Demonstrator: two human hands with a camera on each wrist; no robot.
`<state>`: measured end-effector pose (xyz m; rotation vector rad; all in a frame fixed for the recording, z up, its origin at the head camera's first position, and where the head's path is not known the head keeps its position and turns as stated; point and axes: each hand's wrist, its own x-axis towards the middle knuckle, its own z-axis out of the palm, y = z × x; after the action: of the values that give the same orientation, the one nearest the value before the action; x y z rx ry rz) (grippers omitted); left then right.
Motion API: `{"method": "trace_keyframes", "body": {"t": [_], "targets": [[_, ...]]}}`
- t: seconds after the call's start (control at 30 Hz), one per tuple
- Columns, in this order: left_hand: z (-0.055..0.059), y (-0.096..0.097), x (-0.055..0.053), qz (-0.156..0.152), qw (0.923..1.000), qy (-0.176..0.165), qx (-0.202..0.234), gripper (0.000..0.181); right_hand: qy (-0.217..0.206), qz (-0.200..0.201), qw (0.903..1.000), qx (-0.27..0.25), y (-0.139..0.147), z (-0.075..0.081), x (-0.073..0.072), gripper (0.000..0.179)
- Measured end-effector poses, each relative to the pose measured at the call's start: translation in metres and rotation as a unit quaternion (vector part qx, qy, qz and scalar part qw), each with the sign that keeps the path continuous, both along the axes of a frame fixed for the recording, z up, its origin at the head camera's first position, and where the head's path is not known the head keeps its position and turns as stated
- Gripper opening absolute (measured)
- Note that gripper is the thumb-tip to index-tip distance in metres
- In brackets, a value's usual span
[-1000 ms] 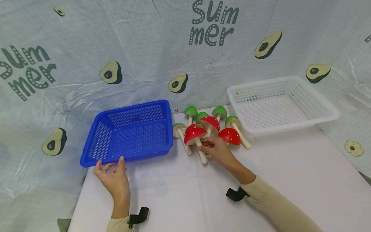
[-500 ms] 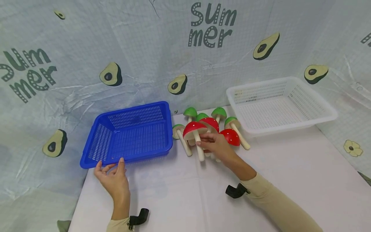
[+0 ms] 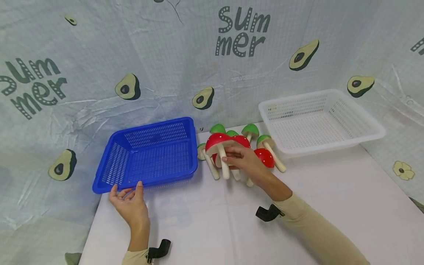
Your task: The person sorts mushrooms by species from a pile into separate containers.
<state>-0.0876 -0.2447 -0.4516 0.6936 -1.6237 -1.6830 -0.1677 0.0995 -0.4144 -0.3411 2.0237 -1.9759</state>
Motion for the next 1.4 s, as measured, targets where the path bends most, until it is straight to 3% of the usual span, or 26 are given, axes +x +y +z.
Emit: {"method": "trace_keyframes", "body": {"t": [0.63, 0.93, 1.3, 1.4], "targets": [[0.001, 0.0, 0.002, 0.009, 0.9994, -0.022, -0.027, 0.08, -0.028, 0.026, 0.999, -0.022, -0.022, 0.018, -0.018, 0.047], [0.001, 0.001, 0.001, 0.008, 0.9988, -0.027, -0.039, 0.079, -0.028, 0.024, 0.9991, 0.019, -0.033, 0.021, -0.026, 0.049], [0.002, 0.002, 0.001, 0.008, 0.9986, -0.029, -0.044, 0.079, -0.071, 0.049, 0.9962, 0.014, -0.058, 0.028, -0.039, 0.052], [0.001, 0.002, 0.001, 0.007, 0.9985, -0.03, -0.044, 0.078, -0.086, 0.051, 0.9949, -0.01, -0.069, 0.031, -0.043, 0.049]]}}
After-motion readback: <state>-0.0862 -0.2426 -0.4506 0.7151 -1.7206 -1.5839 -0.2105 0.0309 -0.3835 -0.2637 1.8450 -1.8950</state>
